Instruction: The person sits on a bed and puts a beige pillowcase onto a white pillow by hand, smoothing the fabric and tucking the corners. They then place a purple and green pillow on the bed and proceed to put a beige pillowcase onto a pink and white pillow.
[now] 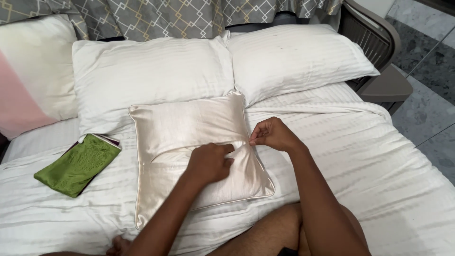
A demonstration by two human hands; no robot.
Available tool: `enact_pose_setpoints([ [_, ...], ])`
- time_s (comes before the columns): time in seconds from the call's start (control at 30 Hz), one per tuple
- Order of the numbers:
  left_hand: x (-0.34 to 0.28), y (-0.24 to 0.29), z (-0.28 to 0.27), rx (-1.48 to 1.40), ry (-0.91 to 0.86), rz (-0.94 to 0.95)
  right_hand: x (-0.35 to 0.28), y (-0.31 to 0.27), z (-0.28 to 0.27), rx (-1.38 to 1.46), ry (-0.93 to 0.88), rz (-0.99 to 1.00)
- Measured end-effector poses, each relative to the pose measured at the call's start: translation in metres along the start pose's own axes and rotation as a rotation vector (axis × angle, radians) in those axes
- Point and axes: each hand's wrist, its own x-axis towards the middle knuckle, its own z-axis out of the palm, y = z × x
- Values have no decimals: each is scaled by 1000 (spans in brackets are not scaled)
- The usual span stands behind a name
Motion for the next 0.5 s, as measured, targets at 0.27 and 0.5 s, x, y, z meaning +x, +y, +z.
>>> enact_pose_setpoints([
  [0.27,-18,24,51,417,358,327,-7,-24,6,112,18,376],
  [0.5,-24,32,61,540,325,278,2,-5,5,144,-24,472],
])
